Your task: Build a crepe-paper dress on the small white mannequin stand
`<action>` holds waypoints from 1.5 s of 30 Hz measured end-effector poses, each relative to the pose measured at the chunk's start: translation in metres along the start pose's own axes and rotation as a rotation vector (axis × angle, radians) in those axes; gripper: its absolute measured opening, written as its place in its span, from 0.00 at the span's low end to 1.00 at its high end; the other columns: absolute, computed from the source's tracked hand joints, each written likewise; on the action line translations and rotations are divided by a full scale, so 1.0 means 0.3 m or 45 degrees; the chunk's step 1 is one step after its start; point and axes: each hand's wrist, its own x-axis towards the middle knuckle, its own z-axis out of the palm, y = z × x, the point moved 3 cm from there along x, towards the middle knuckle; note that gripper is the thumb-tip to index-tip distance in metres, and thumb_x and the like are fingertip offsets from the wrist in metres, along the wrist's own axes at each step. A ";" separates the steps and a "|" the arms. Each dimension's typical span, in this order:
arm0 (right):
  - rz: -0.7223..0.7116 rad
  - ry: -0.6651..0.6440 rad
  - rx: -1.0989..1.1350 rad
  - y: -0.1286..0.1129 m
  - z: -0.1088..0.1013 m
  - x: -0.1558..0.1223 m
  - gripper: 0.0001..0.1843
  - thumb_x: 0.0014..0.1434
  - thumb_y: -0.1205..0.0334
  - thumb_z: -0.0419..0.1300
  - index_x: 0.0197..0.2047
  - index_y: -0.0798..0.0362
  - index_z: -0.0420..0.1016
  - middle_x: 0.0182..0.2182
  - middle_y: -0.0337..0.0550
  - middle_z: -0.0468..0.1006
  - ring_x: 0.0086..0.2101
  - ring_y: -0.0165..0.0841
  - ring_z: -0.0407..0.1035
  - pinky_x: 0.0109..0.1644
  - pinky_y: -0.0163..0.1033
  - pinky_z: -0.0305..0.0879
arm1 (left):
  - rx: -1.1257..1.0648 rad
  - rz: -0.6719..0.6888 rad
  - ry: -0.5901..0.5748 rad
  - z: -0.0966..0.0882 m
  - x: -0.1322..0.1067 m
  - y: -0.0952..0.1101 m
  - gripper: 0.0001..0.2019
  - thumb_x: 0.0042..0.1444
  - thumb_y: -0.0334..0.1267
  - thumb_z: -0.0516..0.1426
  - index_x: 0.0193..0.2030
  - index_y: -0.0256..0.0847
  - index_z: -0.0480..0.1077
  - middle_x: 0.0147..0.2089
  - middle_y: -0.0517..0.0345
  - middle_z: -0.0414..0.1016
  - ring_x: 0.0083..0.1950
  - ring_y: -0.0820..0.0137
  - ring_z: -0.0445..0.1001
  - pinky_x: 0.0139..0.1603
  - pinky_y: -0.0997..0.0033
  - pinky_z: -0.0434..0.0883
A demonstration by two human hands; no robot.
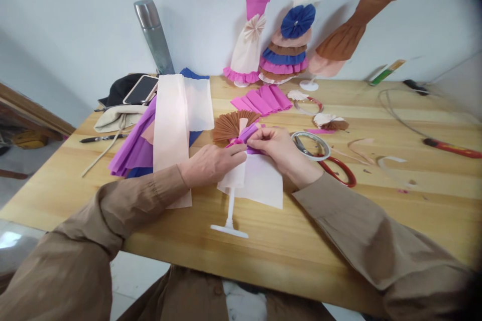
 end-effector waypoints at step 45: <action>-0.567 0.137 -0.953 -0.077 -0.043 -0.021 0.15 0.51 0.63 0.64 0.43 0.54 0.75 0.35 0.45 0.78 0.35 0.39 0.70 0.41 0.42 0.63 | -0.002 -0.025 0.035 -0.013 0.002 -0.003 0.14 0.56 0.22 0.45 0.44 0.37 0.66 0.60 0.50 0.73 0.27 0.77 0.69 0.22 0.74 0.58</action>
